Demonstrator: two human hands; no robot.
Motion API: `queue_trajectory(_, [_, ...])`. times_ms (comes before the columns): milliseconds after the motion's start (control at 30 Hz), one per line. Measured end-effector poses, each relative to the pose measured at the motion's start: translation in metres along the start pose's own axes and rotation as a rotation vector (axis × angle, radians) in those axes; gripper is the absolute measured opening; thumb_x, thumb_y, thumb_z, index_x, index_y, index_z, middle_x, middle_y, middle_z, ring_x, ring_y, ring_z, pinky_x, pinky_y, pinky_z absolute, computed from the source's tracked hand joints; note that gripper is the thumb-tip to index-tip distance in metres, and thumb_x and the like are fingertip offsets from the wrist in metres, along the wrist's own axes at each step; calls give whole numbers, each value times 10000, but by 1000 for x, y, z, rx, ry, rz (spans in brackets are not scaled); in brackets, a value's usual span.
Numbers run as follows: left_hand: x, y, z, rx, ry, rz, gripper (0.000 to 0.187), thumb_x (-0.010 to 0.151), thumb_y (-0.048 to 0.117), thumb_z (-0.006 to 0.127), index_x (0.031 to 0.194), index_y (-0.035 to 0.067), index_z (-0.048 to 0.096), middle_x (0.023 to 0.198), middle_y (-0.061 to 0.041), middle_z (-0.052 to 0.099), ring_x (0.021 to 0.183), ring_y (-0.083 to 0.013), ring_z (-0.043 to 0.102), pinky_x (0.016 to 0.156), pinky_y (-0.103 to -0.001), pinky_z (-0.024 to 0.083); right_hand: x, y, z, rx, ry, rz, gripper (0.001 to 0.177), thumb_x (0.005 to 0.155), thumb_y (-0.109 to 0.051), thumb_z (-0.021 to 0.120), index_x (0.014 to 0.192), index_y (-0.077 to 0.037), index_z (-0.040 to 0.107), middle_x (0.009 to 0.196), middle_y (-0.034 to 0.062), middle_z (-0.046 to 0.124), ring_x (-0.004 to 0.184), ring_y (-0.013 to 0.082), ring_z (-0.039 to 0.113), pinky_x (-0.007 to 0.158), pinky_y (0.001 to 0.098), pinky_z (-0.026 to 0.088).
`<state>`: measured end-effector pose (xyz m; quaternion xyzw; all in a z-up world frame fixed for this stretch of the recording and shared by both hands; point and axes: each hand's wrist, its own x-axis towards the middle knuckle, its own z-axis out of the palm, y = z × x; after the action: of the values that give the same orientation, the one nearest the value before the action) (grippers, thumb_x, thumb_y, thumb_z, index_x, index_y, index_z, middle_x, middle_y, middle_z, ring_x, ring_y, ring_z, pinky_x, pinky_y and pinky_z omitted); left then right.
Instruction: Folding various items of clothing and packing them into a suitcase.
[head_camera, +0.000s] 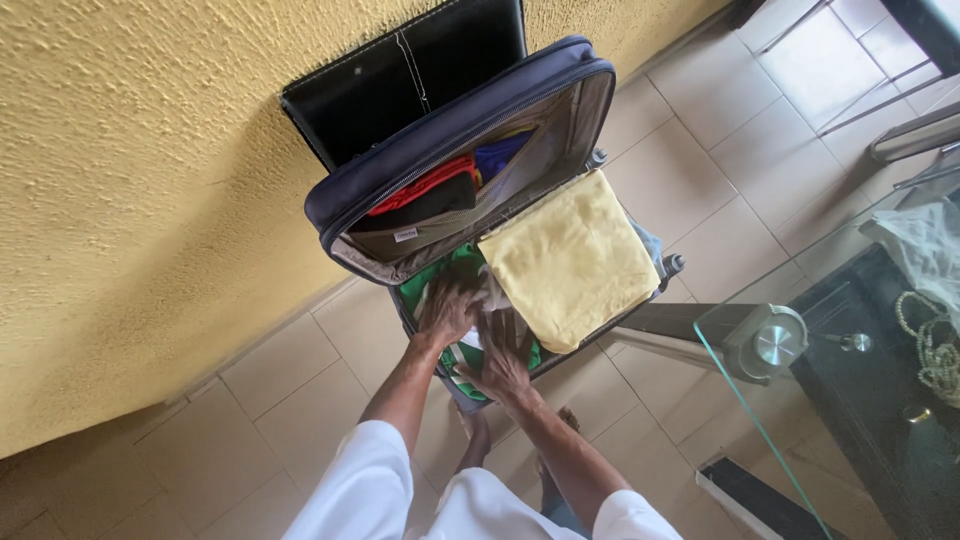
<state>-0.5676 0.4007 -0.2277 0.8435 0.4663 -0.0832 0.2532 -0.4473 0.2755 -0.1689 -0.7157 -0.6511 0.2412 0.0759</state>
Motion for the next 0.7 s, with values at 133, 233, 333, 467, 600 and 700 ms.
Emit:
queue_trajectory(133, [-7,-2,-4,-139,188,133,603,944,369,615,1522,262,478,1673,-69,357,1532,-343,326,1286,-530,254,-3,5,21,-43,-34,20,1261,662,-702,796,1621,-145,196,1675,206,146,1552,417,88,1151,746,4])
queue_trajectory(233, [8,-9,-3,-180,204,91,677,930,390,624,1557,247,414,1652,-119,297,1517,-363,266,1210,-551,223,11,10,34,-92,-60,39,1273,667,-745,768,1617,-148,168,1683,195,116,1556,422,67,1142,758,-14])
queue_trajectory(333, [13,-16,17,-205,188,79,681,950,418,594,1575,256,376,1664,-108,286,1522,-346,263,1190,-550,231,12,12,39,-111,-97,55,1264,674,-780,736,1623,-169,168,1690,165,124,1558,403,70,1149,762,-21])
queue_trajectory(467, [20,-23,23,-87,211,132,667,993,437,571,1599,252,363,1665,-124,304,1512,-355,283,1211,-551,245,11,5,14,-77,-161,58,1270,662,-736,767,1628,-154,183,1692,164,139,1560,391,81,1151,749,-10])
queue_trajectory(600, [14,-12,-28,-382,-151,-29,723,934,507,596,1597,299,396,1390,-138,641,1329,-326,590,1172,-449,454,-3,34,18,180,-144,-13,1172,710,-588,829,1598,-90,248,1647,213,216,1517,405,188,1187,605,161])
queue_trajectory(700, [0,-21,-42,-425,186,123,481,943,401,672,1367,174,639,1353,-211,619,1226,-396,595,988,-499,473,-39,31,-45,352,59,-45,741,865,-391,789,1472,-82,497,1530,198,468,1412,397,441,1148,462,389])
